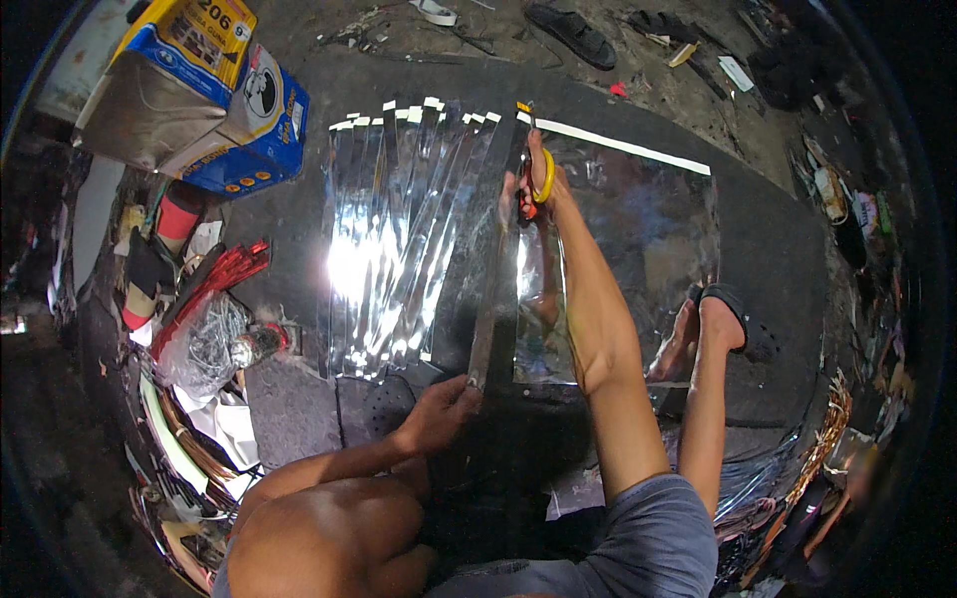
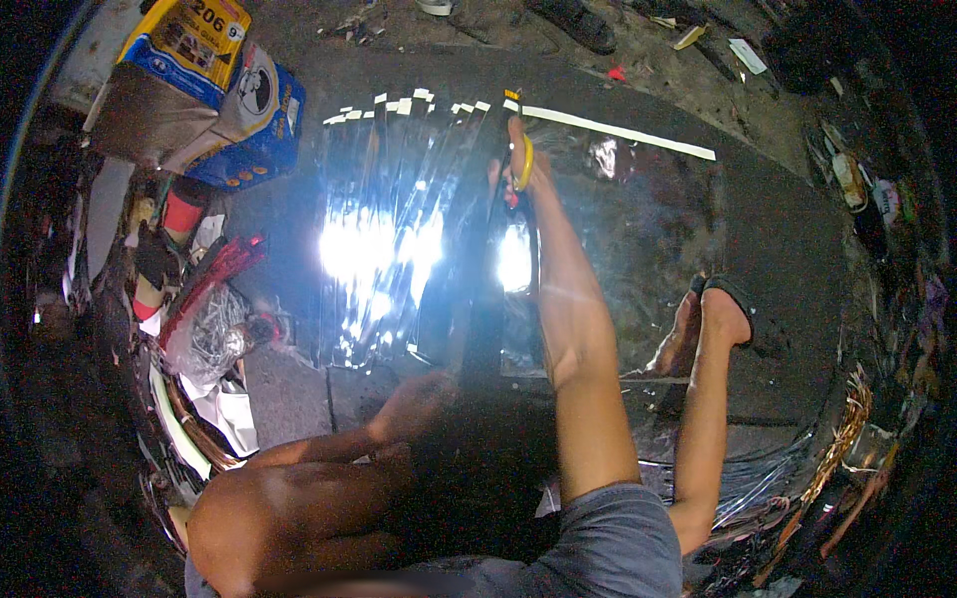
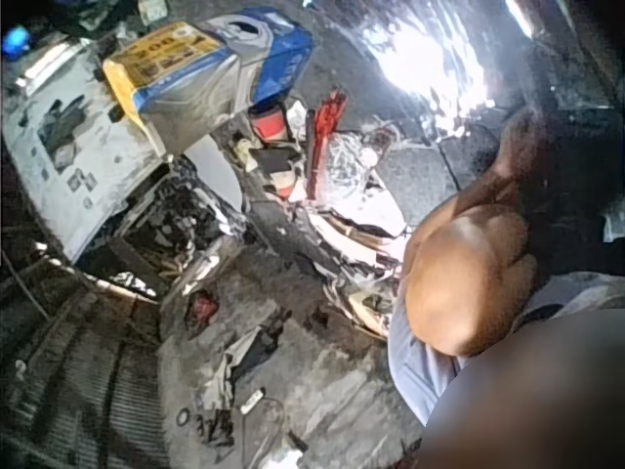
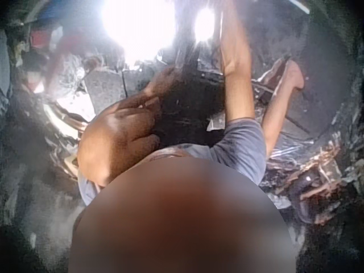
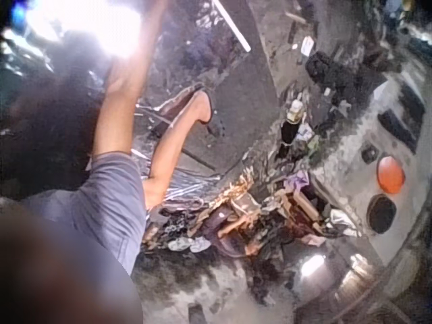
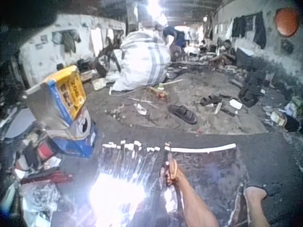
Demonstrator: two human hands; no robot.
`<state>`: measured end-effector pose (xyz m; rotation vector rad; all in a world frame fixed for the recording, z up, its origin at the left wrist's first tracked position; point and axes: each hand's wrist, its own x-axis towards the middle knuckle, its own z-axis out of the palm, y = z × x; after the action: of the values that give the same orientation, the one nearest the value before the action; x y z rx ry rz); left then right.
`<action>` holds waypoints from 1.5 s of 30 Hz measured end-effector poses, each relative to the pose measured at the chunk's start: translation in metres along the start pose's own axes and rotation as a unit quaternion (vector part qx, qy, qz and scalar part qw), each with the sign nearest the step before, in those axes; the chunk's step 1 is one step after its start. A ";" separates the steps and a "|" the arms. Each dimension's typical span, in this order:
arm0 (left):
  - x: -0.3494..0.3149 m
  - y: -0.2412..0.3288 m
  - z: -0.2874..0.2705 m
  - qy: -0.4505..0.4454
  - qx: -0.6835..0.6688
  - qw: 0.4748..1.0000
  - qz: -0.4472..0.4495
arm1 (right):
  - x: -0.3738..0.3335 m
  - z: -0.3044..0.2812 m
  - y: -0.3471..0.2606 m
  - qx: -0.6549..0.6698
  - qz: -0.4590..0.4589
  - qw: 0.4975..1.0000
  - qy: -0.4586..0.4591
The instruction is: The person sits on the floor and uses yellow-handled scissors to cut a large transparent plastic sheet into smaller rectangular pieces. The person holds the sheet with one hand and cuts along straight lines with the other, producing multiple cut pieces that accumulate on the floor.
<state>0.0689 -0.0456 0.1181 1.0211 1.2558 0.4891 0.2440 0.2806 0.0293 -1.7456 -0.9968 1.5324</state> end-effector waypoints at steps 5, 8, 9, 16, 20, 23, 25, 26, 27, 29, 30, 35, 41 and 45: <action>-0.012 -0.010 -0.006 -0.006 -0.004 0.999 -0.050 | -0.001 -0.005 0.000 0.074 0.015 0.996 -0.041; -0.020 -0.023 -0.008 0.011 -0.015 1.000 -0.019 | 0.009 -0.005 0.000 0.085 0.004 0.994 -0.075; -0.018 -0.029 -0.012 0.016 -0.004 1.000 -0.010 | 0.011 -0.004 0.000 0.070 -0.013 0.996 -0.054; 0.021 -0.053 -0.072 0.201 0.328 0.923 -0.026 | -0.024 -0.027 0.007 0.114 0.000 0.987 -0.110; 0.040 -0.046 -0.074 0.247 0.469 0.832 0.163 | -0.120 -0.035 0.054 0.224 -0.027 0.968 -0.108; 0.083 -0.039 -0.065 0.092 0.612 0.730 0.289 | -0.213 -0.037 0.091 0.252 -0.007 0.959 -0.128; 0.102 -0.038 -0.074 0.047 0.600 0.760 0.246 | -0.264 -0.039 0.103 0.255 0.016 0.955 -0.153; 0.108 -0.038 -0.080 0.013 0.610 0.764 0.209 | -0.290 -0.043 0.108 0.264 -0.023 0.949 -0.168; 0.112 -0.036 -0.087 0.075 0.618 0.750 0.224 | -0.312 -0.045 0.113 0.265 -0.059 0.951 -0.146; 0.116 -0.032 -0.094 0.155 0.672 0.694 0.206 | -0.352 -0.054 0.120 0.278 -0.004 0.954 -0.115; 0.117 -0.031 -0.090 0.148 0.647 0.716 0.218 | -0.371 -0.060 0.123 0.258 -0.022 0.959 -0.118; 0.140 -0.055 -0.005 0.123 0.338 0.925 0.124 | -0.427 -0.061 0.133 0.239 0.007 0.969 -0.059; 0.158 -0.081 0.070 0.176 -0.014 0.984 0.017 | -0.463 -0.057 0.147 0.305 0.014 0.950 -0.058; 0.143 -0.073 0.067 0.096 -0.070 0.989 -0.086 | -0.481 -0.055 0.144 0.291 -0.006 0.954 -0.067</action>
<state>0.1572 0.0069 -0.0226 0.7533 1.4443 0.5435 0.2958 -0.2009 0.1743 -1.2317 -0.5289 1.7325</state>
